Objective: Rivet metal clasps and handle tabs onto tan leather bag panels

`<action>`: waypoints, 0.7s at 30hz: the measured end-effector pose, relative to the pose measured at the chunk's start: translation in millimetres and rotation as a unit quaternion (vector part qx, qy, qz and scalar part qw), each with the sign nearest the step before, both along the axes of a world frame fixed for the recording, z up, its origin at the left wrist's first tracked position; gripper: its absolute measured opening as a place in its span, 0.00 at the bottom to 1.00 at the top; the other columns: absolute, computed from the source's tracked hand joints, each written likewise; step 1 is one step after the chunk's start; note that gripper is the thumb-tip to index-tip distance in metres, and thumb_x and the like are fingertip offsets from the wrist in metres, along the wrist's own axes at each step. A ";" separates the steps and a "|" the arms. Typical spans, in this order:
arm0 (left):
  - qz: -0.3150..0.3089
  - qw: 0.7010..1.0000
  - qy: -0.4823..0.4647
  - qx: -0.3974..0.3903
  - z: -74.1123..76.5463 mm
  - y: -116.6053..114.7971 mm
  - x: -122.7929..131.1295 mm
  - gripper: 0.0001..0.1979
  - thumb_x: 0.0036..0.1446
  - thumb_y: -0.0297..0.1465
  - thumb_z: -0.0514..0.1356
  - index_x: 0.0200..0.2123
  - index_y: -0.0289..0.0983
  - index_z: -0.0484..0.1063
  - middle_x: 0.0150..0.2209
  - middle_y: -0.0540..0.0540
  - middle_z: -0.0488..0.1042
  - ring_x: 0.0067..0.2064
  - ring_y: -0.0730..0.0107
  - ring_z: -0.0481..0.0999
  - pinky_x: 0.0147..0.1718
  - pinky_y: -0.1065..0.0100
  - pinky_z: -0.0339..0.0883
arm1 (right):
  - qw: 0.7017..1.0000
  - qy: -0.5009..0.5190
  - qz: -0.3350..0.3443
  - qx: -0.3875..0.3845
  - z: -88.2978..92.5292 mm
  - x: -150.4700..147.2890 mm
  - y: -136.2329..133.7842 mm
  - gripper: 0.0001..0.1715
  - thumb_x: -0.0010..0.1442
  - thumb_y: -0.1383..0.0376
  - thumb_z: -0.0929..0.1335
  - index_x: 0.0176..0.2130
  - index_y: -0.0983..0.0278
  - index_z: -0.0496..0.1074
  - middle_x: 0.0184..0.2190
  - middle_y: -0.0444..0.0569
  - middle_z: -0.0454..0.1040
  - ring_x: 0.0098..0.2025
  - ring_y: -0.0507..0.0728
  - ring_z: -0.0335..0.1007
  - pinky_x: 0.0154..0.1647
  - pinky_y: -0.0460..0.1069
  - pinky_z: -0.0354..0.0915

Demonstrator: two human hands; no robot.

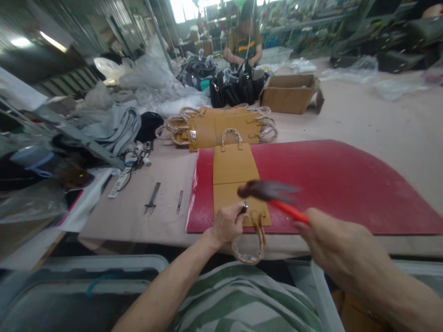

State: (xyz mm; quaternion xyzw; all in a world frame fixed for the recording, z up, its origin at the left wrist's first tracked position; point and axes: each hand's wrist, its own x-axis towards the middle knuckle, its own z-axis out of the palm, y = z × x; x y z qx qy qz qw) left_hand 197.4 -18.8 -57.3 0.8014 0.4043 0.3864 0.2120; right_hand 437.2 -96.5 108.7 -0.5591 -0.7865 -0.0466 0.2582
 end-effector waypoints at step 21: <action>-0.031 0.999 -0.019 -0.025 14.0 2.2 -3.9 0.08 0.64 0.28 0.58 0.46 0.38 0.71 0.39 0.44 0.81 0.40 0.63 0.82 0.42 0.66 0.76 | 0.951 0.025 -0.168 -0.257 -99.9 52.2 62.1 0.18 0.65 0.55 0.58 0.29 0.61 0.67 0.22 0.50 0.70 0.24 0.58 0.64 0.28 0.52 0.55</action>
